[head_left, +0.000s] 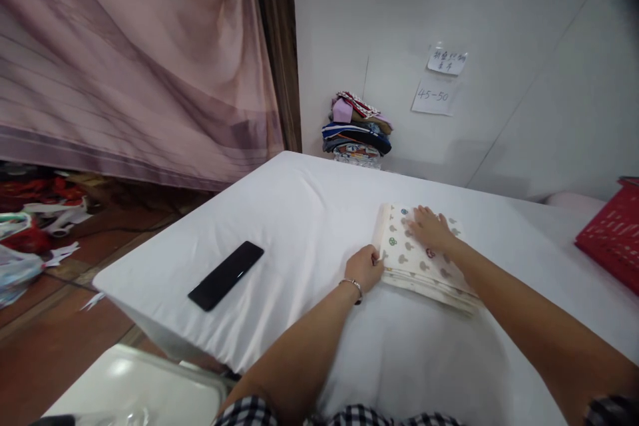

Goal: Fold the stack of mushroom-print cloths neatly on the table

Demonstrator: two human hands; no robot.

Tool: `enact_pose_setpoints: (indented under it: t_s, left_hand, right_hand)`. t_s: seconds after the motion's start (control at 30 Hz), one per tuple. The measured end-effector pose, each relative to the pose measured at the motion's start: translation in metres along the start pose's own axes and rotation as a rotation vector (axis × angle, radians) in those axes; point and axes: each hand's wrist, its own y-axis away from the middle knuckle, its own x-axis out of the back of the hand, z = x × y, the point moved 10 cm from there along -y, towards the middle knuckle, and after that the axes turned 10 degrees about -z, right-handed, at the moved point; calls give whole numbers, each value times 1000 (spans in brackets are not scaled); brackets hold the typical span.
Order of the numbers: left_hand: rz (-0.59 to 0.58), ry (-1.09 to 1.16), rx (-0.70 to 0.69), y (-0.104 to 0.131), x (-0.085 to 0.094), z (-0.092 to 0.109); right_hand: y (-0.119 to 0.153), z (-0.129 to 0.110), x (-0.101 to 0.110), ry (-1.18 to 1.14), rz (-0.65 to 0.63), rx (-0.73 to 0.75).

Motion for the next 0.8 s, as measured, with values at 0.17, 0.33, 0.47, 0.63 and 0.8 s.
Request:
enact_pose_setpoints:
  t_s: [0.17,0.33,0.47,0.63,0.8]
  left_hand:
    - [12,-23,-5,-2,0,1]
    - [8,-27,-8,-2,-1,1]
    - [-5,-8,-11,0,0,1]
    - [2,6,-15,2,2,2]
    - [4,5,-15,0,0,1]
  right_hand:
    - [32,59,-16,-5,13,-191]
    - [35,64,-27,-48,11,-194]
    - [35,73,-18,-274,50,-185]
    - [68,113,-26,-677,114,-382]
    - [112,136,-59,-1130,56,-540]
